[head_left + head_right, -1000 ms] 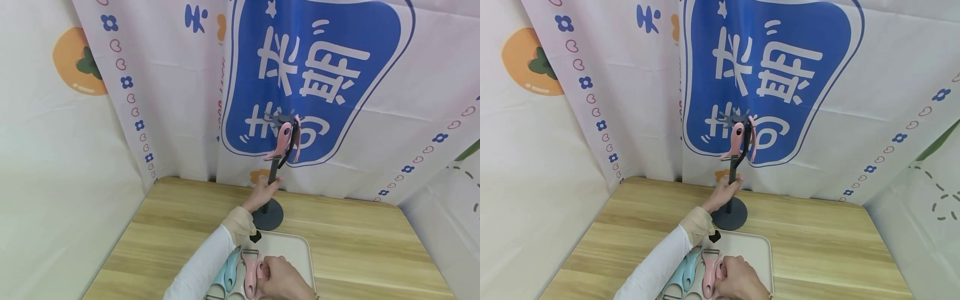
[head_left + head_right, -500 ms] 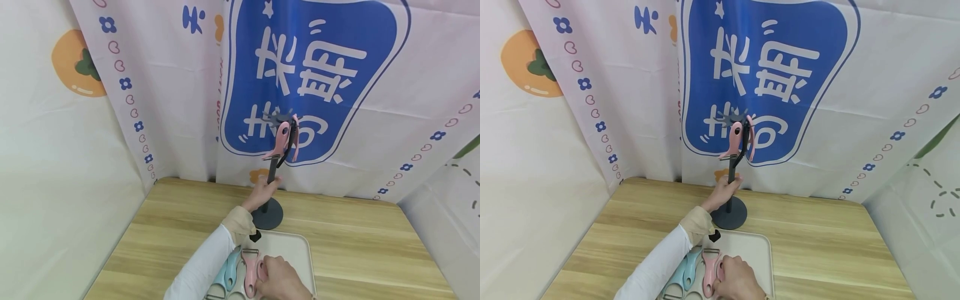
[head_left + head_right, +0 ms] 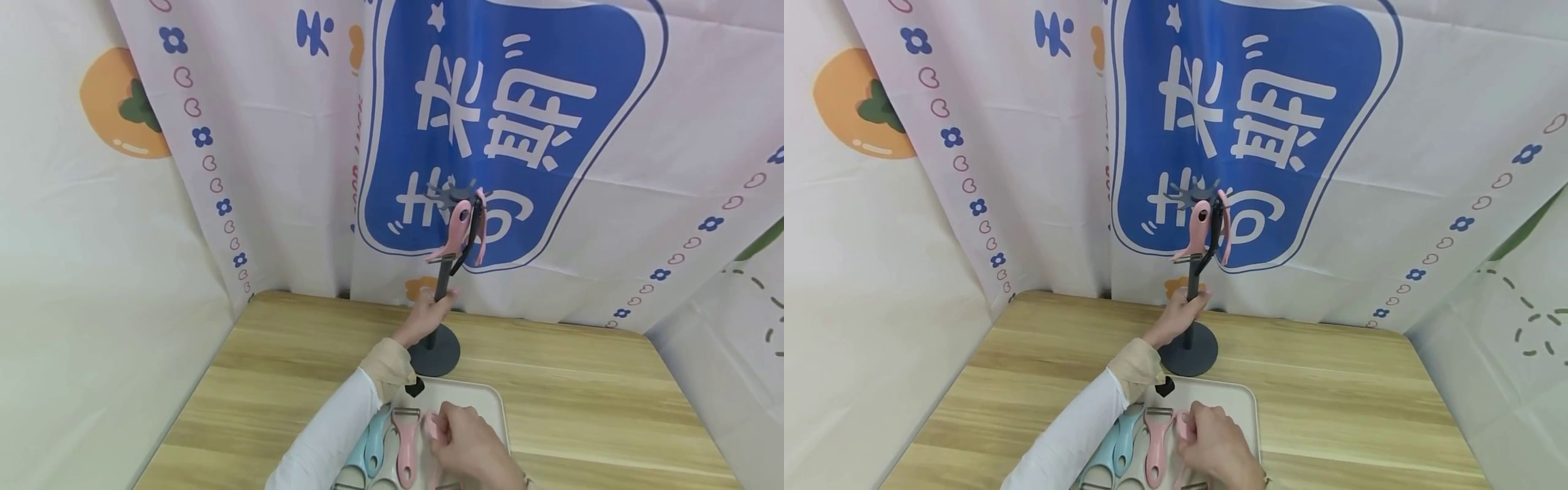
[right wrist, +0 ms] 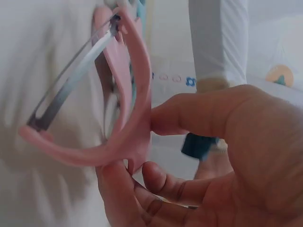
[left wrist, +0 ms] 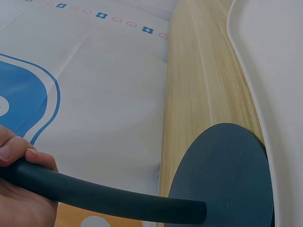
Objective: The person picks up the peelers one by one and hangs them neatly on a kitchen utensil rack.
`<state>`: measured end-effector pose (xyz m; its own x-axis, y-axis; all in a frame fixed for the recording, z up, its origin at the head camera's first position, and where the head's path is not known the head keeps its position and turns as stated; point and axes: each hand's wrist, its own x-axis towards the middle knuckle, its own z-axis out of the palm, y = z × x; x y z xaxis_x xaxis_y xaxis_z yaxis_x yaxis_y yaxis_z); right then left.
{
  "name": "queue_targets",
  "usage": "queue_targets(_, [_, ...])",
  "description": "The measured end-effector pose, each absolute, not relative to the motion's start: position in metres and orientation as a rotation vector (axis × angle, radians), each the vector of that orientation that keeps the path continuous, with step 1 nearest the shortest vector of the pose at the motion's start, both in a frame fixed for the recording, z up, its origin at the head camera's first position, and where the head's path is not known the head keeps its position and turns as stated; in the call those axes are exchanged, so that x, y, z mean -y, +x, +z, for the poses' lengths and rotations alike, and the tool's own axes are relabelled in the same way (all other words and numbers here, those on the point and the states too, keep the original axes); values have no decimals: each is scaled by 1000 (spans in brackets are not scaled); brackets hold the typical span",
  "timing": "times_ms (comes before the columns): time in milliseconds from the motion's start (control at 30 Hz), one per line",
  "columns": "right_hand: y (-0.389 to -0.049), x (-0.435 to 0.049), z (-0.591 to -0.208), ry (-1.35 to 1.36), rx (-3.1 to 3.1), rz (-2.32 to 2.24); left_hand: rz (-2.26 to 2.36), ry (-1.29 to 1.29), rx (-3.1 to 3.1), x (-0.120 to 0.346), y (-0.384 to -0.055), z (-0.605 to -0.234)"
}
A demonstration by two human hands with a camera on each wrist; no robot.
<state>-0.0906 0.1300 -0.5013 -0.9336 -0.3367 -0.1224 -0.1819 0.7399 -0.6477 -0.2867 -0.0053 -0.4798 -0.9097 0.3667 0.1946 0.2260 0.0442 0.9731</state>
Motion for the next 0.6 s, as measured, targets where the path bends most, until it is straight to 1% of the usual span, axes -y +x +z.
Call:
queue_targets(400, [-115,-150,-477,-401,-2714,-987,2027,630,-2172,6,-287,-480])
queue_targets(600, [-123,-159,-464,-372,-2660,-1136,2023,633,-2176,6,-287,-479])
